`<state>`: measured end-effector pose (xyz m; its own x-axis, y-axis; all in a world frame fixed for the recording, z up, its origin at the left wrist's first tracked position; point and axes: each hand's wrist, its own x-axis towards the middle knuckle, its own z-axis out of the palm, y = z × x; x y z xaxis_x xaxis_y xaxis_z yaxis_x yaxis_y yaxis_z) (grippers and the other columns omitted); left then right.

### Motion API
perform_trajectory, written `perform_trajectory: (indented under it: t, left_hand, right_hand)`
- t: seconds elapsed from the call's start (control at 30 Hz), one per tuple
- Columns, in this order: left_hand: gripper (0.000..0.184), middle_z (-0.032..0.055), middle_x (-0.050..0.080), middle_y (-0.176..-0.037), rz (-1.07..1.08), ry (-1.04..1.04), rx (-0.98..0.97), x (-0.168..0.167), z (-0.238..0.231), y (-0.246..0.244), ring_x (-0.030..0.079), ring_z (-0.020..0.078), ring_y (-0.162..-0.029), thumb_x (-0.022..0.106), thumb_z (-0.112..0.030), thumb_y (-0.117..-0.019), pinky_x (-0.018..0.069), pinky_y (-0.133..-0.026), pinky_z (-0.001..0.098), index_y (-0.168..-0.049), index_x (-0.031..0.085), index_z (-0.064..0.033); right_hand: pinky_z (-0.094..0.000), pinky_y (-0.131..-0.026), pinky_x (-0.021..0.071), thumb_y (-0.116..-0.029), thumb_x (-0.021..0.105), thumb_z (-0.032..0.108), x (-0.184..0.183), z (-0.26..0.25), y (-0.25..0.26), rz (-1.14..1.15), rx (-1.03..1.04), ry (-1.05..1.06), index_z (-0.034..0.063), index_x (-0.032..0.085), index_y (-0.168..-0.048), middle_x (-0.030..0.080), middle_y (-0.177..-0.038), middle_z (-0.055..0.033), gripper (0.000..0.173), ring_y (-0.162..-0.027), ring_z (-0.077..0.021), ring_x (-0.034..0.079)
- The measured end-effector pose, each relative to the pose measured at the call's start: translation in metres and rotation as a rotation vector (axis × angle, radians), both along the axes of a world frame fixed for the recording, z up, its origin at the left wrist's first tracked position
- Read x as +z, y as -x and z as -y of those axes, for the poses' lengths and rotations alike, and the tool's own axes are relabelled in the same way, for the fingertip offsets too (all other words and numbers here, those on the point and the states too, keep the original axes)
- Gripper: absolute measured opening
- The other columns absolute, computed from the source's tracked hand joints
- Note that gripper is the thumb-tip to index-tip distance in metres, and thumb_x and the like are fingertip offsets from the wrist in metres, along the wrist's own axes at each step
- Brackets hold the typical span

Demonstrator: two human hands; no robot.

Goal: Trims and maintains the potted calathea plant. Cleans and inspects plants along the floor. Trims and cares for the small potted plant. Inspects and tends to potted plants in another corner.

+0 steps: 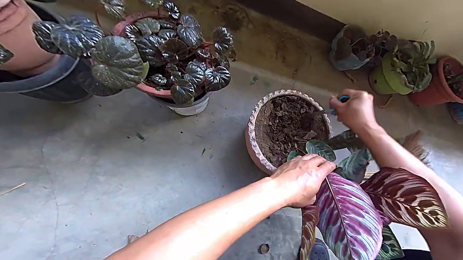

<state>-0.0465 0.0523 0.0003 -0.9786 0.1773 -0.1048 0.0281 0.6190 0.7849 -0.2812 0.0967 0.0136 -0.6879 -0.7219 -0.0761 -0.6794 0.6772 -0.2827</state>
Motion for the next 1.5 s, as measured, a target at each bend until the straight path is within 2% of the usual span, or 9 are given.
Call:
perform_trajectory:
  t: [0.17,0.7,0.83,0.97,1.03,1.17,1.27,1.4,1.5]
  left_hand:
    - [0.068,0.0171,0.051,-0.151,-0.023,-0.007,0.006,-0.004,0.001,-0.004,0.042,0.0333,-0.146,0.067,0.002,-0.0864,0.0354,-0.118,0.0502,-0.151,0.046,-0.0062]
    - [0.056,0.0215,0.051,-0.15,-0.072,-0.021,-0.021,-0.009,-0.006,-0.003,0.042,0.0369,-0.147,0.06,0.004,-0.0915,0.0292,-0.122,0.0527,-0.147,0.049,-0.0001]
    - [0.045,0.0183,0.069,-0.13,-0.206,-0.351,0.325,-0.02,0.0,-0.002,0.066,0.0262,-0.122,0.045,0.008,-0.0947,0.0512,-0.106,0.0408,-0.134,0.064,0.0018]
    - [0.028,0.0147,0.072,-0.118,-0.017,-0.426,0.747,-0.018,0.03,0.036,0.076,0.0229,-0.091,0.052,-0.006,-0.1038,0.0643,-0.085,0.0435,-0.127,0.067,-0.0041]
    - [0.03,0.0174,0.07,-0.123,0.02,-0.202,0.648,-0.029,0.05,0.057,0.07,0.0292,-0.109,0.058,-0.014,-0.1027,0.0539,-0.099,0.0497,-0.13,0.067,-0.0037]
    - [0.043,0.0198,0.062,-0.131,0.177,0.05,0.471,-0.042,0.058,0.082,0.058,0.0375,-0.127,0.069,-0.034,-0.0965,0.0475,-0.102,0.0604,-0.13,0.065,-0.0071]
    - [0.022,0.0154,0.07,-0.118,0.153,0.148,0.323,-0.046,0.06,0.085,0.06,0.0367,-0.122,0.065,-0.023,-0.0994,0.0474,-0.102,0.0571,-0.113,0.073,-0.0081]
    - [0.025,0.0179,0.069,-0.122,0.045,0.062,0.406,-0.057,0.061,0.065,0.062,0.0343,-0.123,0.059,-0.02,-0.1024,0.0445,-0.109,0.0554,-0.119,0.071,-0.0052]
    - [0.016,0.0136,0.071,-0.101,0.134,0.234,0.224,-0.026,0.074,0.033,0.067,0.0328,-0.103,0.058,-0.016,-0.1025,0.0512,-0.094,0.0564,-0.101,0.071,-0.0071]
  right_hand:
    - [-0.0655,-0.071,0.0517,-0.1,0.06,0.023,-0.019,-0.013,-0.002,-0.122,0.085,-0.065,-0.0043,0.069,-0.09,0.069,-0.082,-0.0256,0.031,-0.08,-0.0455,0.069]
    - [-0.0589,-0.067,0.05,-0.101,0.065,0.032,0.028,-0.028,0.006,-0.055,0.1,-0.096,0.0006,0.07,-0.093,0.067,-0.077,-0.0186,0.033,-0.072,-0.0357,0.066]
    - [-0.0584,-0.07,0.0514,-0.0981,0.07,0.03,0.035,-0.021,0.003,-0.108,0.351,-0.031,0.0037,0.074,-0.098,0.068,-0.091,-0.0155,0.027,-0.083,-0.0346,0.067]
    - [-0.0585,-0.062,0.0515,-0.0982,0.068,0.03,0.034,-0.013,-0.015,-0.175,0.519,-0.114,0.0094,0.075,-0.096,0.068,-0.091,-0.0125,0.022,-0.079,-0.0347,0.069]
    - [-0.0564,-0.058,0.05,-0.0982,0.067,0.03,0.037,-0.014,-0.02,-0.181,0.555,-0.11,0.0084,0.074,-0.092,0.068,-0.087,-0.0123,0.024,-0.075,-0.0341,0.068]
    - [-0.0585,-0.061,0.0491,-0.0938,0.065,0.018,0.058,-0.017,-0.033,-0.155,0.509,-0.119,0.0019,0.072,-0.093,0.068,-0.089,-0.0171,0.018,-0.079,-0.0388,0.069]
    - [-0.0615,-0.067,0.0507,-0.089,0.075,0.016,0.063,-0.02,-0.028,-0.112,0.439,-0.215,0.0024,0.071,-0.098,0.07,-0.095,-0.0175,0.017,-0.087,-0.0396,0.07]
    - [-0.0533,-0.058,0.0482,-0.0936,0.068,0.029,0.038,-0.029,-0.005,-0.109,0.526,-0.096,0.0096,0.069,-0.088,0.064,-0.084,-0.0093,0.021,-0.075,-0.0304,0.065]
    - [-0.0568,-0.064,0.0523,-0.0978,0.068,0.032,0.038,-0.024,0.001,-0.077,0.5,-0.083,0.0063,0.071,-0.092,0.066,-0.087,-0.0126,0.026,-0.079,-0.0334,0.067]
